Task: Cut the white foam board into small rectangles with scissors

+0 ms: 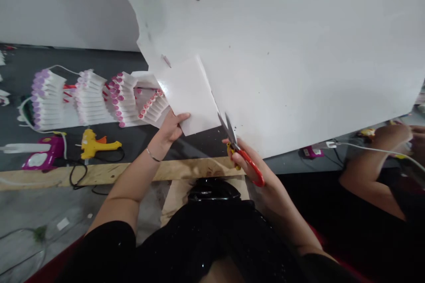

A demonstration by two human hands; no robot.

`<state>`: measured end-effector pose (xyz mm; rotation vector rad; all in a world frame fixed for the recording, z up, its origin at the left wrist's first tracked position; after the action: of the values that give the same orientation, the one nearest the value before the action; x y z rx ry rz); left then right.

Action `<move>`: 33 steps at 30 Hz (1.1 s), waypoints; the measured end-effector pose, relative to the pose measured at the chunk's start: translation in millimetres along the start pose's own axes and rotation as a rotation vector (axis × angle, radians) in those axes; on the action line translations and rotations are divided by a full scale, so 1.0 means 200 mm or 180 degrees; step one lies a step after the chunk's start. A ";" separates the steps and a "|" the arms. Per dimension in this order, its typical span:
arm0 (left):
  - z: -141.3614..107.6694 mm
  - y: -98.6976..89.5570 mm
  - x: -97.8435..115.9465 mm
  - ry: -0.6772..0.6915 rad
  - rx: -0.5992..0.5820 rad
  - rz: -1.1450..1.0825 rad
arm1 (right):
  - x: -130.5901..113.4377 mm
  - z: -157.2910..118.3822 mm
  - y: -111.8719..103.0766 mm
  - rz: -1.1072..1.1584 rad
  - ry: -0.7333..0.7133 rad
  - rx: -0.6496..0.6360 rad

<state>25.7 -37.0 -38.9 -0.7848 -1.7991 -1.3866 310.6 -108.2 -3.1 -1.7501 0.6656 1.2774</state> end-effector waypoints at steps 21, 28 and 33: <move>0.05 0.17 0.24 0.0797 0.0147 0.0323 | 0.25 0.00 -0.19 -0.0860 0.0003 -0.0442; 0.13 0.10 0.45 0.0707 -0.0028 0.0827 | 0.01 -0.01 -0.46 -0.0207 -0.0237 -0.0576; 0.15 0.09 0.64 0.0728 -0.0214 0.1185 | -0.16 0.07 -0.55 0.0148 -0.0753 -0.0476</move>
<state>-36.0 1.1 72.4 -0.9040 -1.3571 -1.2373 381.7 -43.0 61.4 -1.6740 0.4875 1.5716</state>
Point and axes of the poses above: each hand's wrist, its own z-axis towards the middle knuckle, its own y-axis out of the palm, x = y × z, the point moved 2 cm from there along z, towards the middle knuckle, and after that the axes turned 3 degrees about x, right-handed, at the moved point
